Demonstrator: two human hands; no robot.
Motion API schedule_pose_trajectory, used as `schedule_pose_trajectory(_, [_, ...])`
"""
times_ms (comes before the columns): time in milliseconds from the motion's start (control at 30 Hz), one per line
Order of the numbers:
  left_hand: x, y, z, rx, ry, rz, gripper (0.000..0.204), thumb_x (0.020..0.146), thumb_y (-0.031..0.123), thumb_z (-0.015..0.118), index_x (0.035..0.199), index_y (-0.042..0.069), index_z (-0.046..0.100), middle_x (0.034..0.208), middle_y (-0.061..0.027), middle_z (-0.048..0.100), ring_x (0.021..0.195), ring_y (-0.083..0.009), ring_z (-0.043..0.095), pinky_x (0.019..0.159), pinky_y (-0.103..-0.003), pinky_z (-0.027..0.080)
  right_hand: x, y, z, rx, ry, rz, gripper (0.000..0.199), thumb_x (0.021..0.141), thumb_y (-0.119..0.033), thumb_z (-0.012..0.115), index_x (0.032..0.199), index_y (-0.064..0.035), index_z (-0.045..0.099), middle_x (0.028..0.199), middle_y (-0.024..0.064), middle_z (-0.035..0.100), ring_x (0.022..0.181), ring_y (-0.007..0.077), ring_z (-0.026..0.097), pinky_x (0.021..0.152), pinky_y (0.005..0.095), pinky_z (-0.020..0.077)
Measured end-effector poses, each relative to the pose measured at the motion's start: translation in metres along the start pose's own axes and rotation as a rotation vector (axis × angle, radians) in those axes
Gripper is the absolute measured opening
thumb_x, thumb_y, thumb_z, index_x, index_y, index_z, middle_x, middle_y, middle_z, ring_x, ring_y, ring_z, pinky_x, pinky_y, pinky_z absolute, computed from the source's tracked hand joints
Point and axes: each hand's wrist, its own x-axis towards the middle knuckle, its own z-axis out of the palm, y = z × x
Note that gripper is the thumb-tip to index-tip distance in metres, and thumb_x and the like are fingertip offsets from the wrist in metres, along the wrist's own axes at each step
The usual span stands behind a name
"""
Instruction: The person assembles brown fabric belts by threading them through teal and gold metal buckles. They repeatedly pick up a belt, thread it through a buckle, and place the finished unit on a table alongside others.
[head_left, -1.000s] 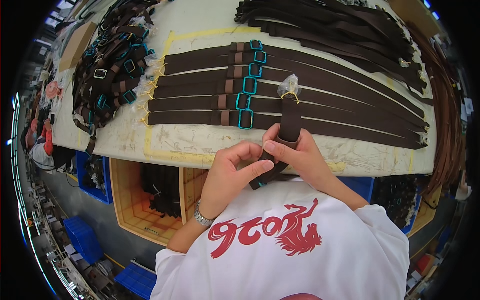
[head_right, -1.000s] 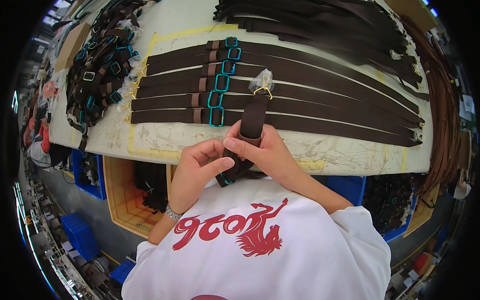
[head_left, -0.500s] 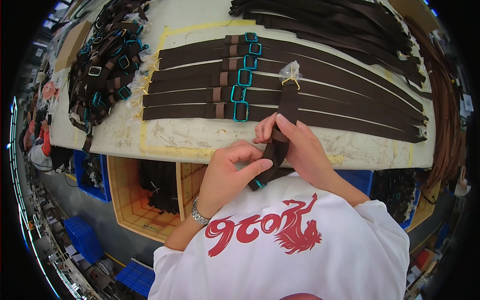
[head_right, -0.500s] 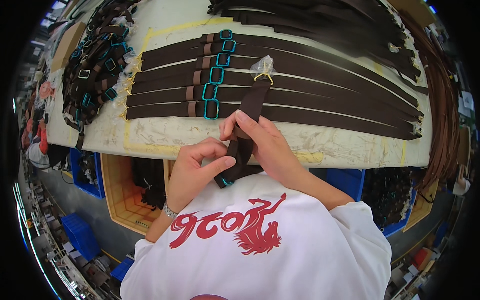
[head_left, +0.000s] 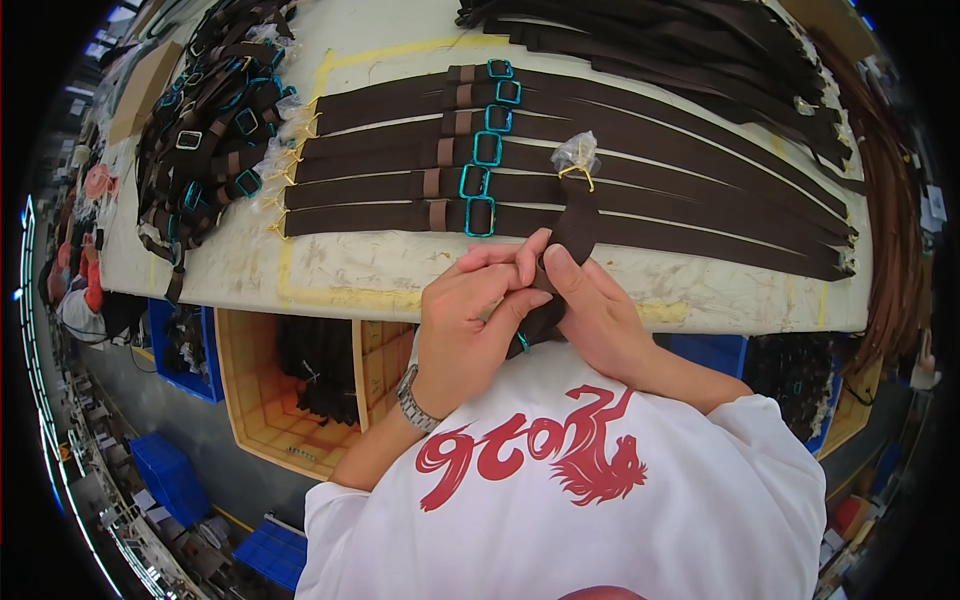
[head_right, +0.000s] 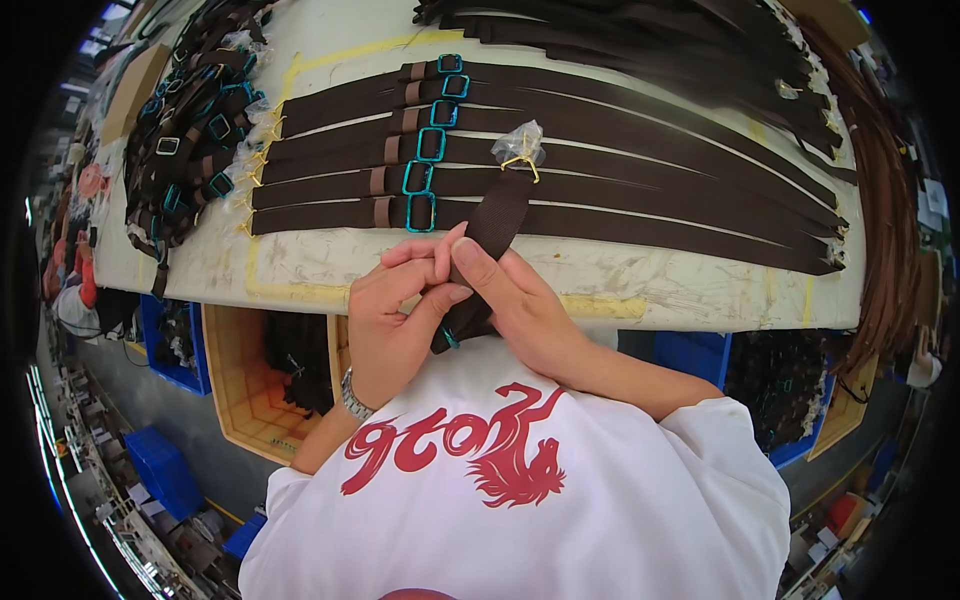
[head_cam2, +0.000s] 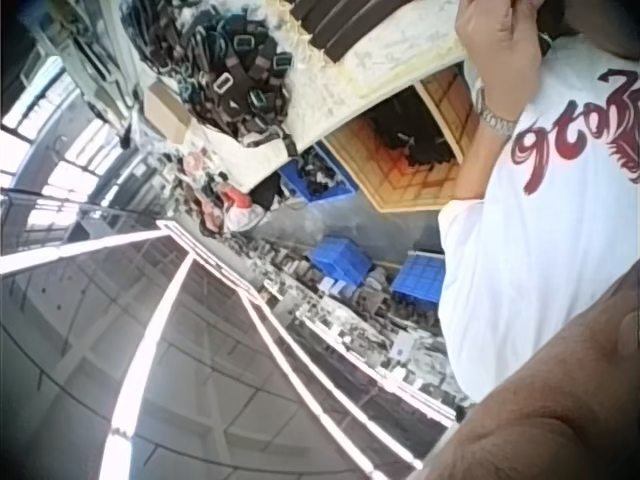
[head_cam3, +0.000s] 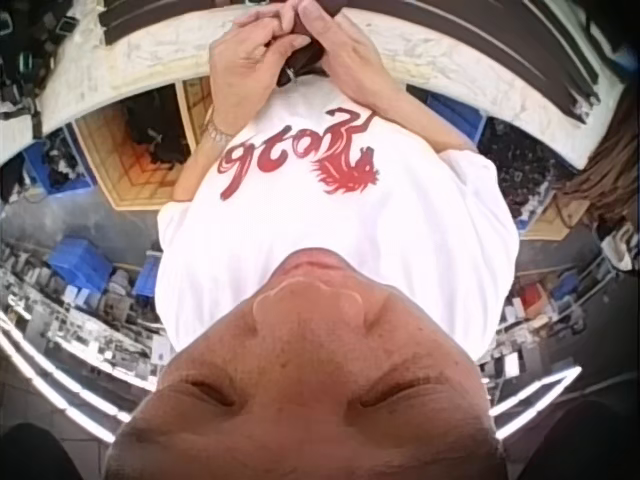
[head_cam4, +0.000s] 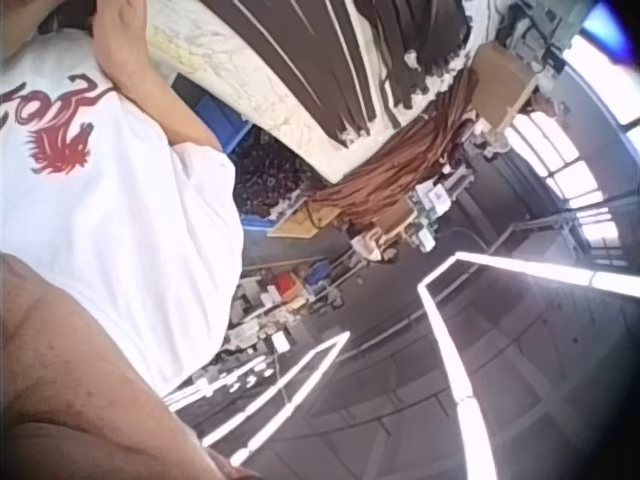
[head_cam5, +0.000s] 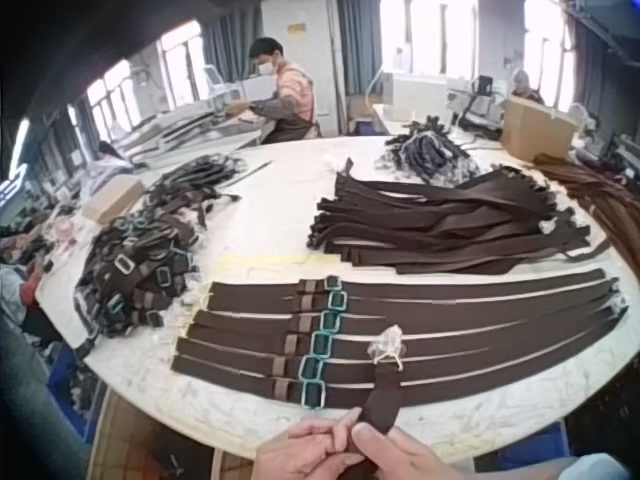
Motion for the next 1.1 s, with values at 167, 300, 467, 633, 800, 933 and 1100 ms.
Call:
schedule_pose_trajectory(167, [0.000,-0.003,-0.003,0.199,0.025,0.156,0.017,0.080,0.006,0.091,0.088,0.000,0.077,0.080,-0.0087,0.073,0.065,-0.0245,0.064,0.065,-0.033,0.051,-0.002,0.003,-0.007,0.152,-0.050,0.064,0.046,0.120,-0.050,0.036,0.112,-0.0102,0.059,0.147,0.0115,0.062,0.129,0.0169,0.056,0.111,0.0356,0.0443])
schedule_pose_trajectory(300, [-0.005,-0.003,-0.011,0.375,-0.010,0.185,0.027,0.076,0.013,0.095,0.092,0.003,0.076,0.075,-0.0057,0.071,0.059,-0.0241,0.064,0.060,-0.034,0.050,-0.003,0.011,-0.005,0.184,0.039,0.107,0.050,0.119,-0.053,0.038,0.115,-0.0095,0.062,0.130,0.0059,0.065,0.117,0.0136,0.057,0.103,0.0326,0.0463])
schedule_pose_trajectory(467, [0.007,0.010,-0.021,0.468,-0.054,0.346,0.043,0.077,0.009,0.092,0.116,0.005,0.074,0.081,-0.0041,0.072,0.064,-0.0234,0.067,0.060,-0.035,0.053,-0.008,0.020,-0.011,-0.166,0.230,0.223,0.057,0.115,-0.061,0.045,0.121,-0.0095,0.068,0.109,-0.0022,0.064,0.092,0.0069,0.051,0.080,0.0245,0.0407])
schedule_pose_trajectory(633, [0.005,0.011,-0.028,0.517,-0.151,0.418,0.051,0.079,0.003,0.087,0.127,0.005,0.072,0.085,-0.0035,0.072,0.067,-0.0226,0.070,0.060,-0.034,0.055,-0.015,0.001,0.009,-0.333,0.302,0.260,0.061,0.114,-0.063,0.045,0.122,-0.0072,0.069,0.107,-0.0024,0.063,0.090,0.0063,0.049,0.078,0.0239,0.0396])
schedule_pose_trajectory(800, [0.004,-0.002,-0.020,0.481,-0.171,0.406,0.054,0.081,0.002,0.084,0.133,0.002,0.070,0.082,-0.0054,0.071,0.066,-0.0218,0.069,0.058,-0.034,0.054,-0.011,0.025,0.001,-0.269,0.319,0.172,0.060,0.117,-0.059,0.042,0.117,-0.0040,0.066,0.106,-0.0011,0.061,0.096,0.0070,0.049,0.087,0.0254,0.0433])
schedule_pose_trajectory(933, [0.001,-0.014,-0.007,0.539,-0.126,0.386,0.057,0.083,0.001,0.082,0.139,0.001,0.067,0.082,-0.0071,0.072,0.066,-0.0225,0.070,0.059,-0.034,0.055,-0.006,0.040,-0.009,-0.194,0.285,0.087,0.055,0.118,-0.054,0.041,0.118,-0.0040,0.064,0.105,0.0001,0.060,0.096,0.0070,0.050,0.087,0.0239,0.0436])
schedule_pose_trajectory(1100, [-0.008,0.016,-0.030,0.514,-0.235,0.297,0.060,0.085,0.004,0.083,0.142,0.001,0.065,0.082,-0.0090,0.071,0.067,-0.0252,0.070,0.060,-0.035,0.055,-0.013,0.021,-0.004,-0.315,0.032,0.155,0.055,0.119,-0.052,0.039,0.119,-0.0017,0.062,0.098,0.0045,0.064,0.083,0.0107,0.062,0.077,0.0260,0.0500])
